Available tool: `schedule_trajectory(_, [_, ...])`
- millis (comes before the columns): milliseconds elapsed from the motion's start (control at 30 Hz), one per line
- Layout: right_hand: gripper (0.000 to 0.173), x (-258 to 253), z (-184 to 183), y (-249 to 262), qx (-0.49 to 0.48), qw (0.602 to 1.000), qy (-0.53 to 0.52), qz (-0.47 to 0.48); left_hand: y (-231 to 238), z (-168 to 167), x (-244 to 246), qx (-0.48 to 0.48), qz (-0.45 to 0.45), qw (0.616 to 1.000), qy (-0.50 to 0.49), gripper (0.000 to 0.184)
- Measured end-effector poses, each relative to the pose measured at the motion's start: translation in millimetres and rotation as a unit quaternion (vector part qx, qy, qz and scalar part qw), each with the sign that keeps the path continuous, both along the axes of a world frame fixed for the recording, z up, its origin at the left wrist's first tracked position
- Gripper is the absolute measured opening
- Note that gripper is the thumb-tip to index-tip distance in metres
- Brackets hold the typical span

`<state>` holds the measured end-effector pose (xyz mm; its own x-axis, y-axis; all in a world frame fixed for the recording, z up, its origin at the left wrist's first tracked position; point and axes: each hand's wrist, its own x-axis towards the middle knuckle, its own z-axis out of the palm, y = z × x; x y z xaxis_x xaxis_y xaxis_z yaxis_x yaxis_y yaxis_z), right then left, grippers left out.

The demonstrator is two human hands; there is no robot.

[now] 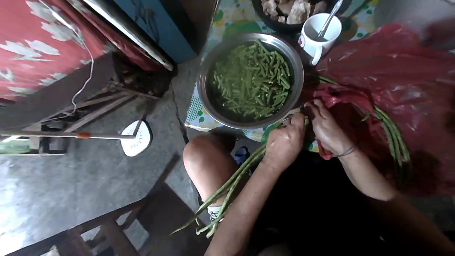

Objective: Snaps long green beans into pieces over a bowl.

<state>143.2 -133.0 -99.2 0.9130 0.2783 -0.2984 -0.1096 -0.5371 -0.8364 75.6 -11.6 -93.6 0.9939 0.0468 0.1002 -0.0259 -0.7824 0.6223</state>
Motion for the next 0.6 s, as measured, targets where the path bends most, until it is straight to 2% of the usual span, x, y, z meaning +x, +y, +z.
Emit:
schedule_trajectory(67, [0.04, 3, 4, -1, 0.003, 1.0, 0.02, 0.001, 5, 11, -4, -0.097, -0.017, 0.994, 0.044, 0.027])
schedule_trajectory(133, [0.051, 4, 11, -2, 0.004, 0.998, 0.057, -0.004, 14, 11, -5, -0.199, -0.041, 0.975, 0.089, 0.032])
schedule_trajectory(200, [0.059, 7, 21, -8, 0.02, 0.997, 0.081, -0.004, 23, 8, -7, -0.258, -0.052, 0.959, 0.103, 0.033])
schedule_trajectory(267, [0.058, 9, 24, -16, 0.028, 0.999, 0.046, 0.0, 28, 9, -10, -0.3, -0.057, 0.946, 0.109, 0.031])
schedule_trajectory(333, [0.047, 12, 21, -25, 0.038, 0.999, -0.015, 0.007, 29, 14, -12, -0.339, -0.072, 0.931, 0.114, 0.026])
schedule_trajectory(400, [0.029, 13, 20, -29, 0.034, 0.995, -0.089, -0.004, 29, 22, -13, -0.356, -0.081, 0.922, 0.13, 0.023])
schedule_trajectory(467, [0.021, 7, 25, -29, 0.034, 0.989, -0.14, 0.016, 28, 32, -15, -0.341, -0.072, 0.924, 0.155, 0.023])
schedule_trajectory(600, [0.034, -12, 40, -19, 0.101, 0.962, -0.196, 0.162, 26, 44, -18, -0.303, -0.057, 0.934, 0.178, 0.045])
